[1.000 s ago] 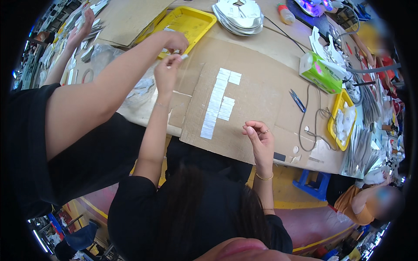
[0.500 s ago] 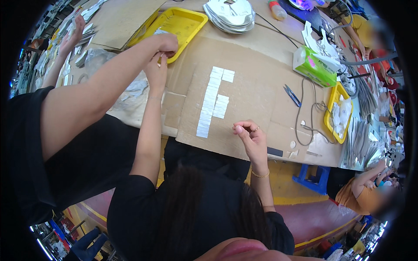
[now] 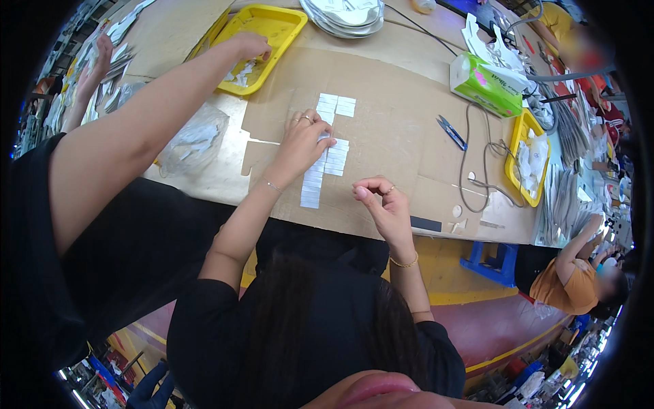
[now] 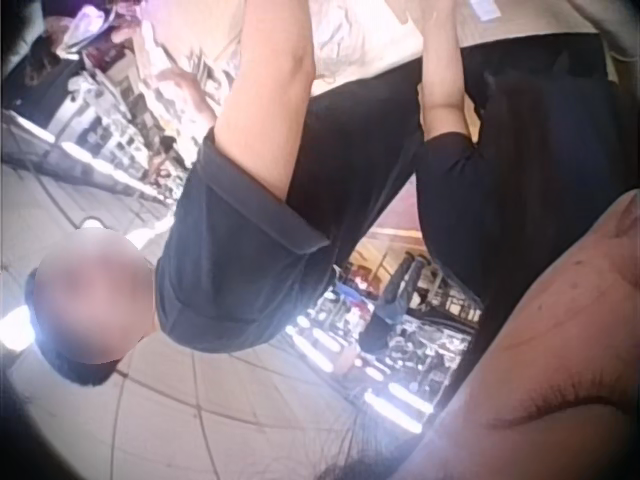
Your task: The person repeatedly picks small white rectangular pieces from a yellow tray and places them onto a cardboard sheet, arranging them in a linear pattern. The person handles the pieces one at a time and occasionally adjusts their positions on the board.
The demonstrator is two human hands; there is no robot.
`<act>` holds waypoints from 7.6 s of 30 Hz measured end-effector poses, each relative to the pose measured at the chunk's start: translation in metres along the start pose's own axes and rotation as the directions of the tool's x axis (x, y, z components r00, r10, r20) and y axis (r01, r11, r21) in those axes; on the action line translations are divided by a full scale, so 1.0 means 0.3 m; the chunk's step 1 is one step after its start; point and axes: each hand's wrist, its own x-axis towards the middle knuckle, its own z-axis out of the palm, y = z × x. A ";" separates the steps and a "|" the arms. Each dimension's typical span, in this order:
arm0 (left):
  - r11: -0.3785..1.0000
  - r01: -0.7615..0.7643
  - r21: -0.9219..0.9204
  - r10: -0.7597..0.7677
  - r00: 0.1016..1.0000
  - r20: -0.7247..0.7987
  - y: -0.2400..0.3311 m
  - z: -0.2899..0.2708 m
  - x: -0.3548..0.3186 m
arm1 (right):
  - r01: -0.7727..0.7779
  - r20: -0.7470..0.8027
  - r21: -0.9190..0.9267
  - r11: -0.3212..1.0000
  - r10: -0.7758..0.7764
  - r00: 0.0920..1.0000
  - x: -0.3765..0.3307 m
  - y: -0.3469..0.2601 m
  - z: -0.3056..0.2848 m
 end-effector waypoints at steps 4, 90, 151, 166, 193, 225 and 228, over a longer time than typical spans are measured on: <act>0.996 0.067 0.051 -0.069 0.997 0.039 0.031 0.018 0.006 | -0.005 -0.010 -0.045 0.999 0.005 1.000 0.000 0.003 -0.005; 0.776 -0.313 -0.547 0.326 0.942 -0.077 0.378 -0.316 -0.123 | 0.295 -0.094 0.063 0.954 -0.288 0.953 -0.032 -0.195 -0.001; 0.843 0.081 -0.532 -0.214 0.957 -0.194 0.116 -0.293 -0.078 | 0.315 -0.147 -0.216 0.924 -0.350 0.925 -0.001 -0.135 0.011; 0.927 0.303 0.222 -0.135 0.821 -0.555 -0.337 -0.244 0.083 | 0.193 -0.111 -0.326 0.926 -0.240 0.964 -0.012 -0.103 -0.013; 0.995 0.036 0.093 -0.050 0.988 0.148 0.016 0.013 -0.006 | 0.277 0.139 -0.713 0.644 -0.257 0.956 -0.001 0.036 0.011; 0.964 -0.144 0.226 0.097 0.974 0.205 0.059 0.002 -0.005 | 0.174 0.109 -0.684 0.709 -0.137 0.985 0.001 0.077 0.025; 0.944 -0.203 0.260 0.151 0.967 0.204 0.049 0.008 0.004 | 0.175 0.111 -0.689 0.703 -0.136 0.984 0.003 0.074 0.026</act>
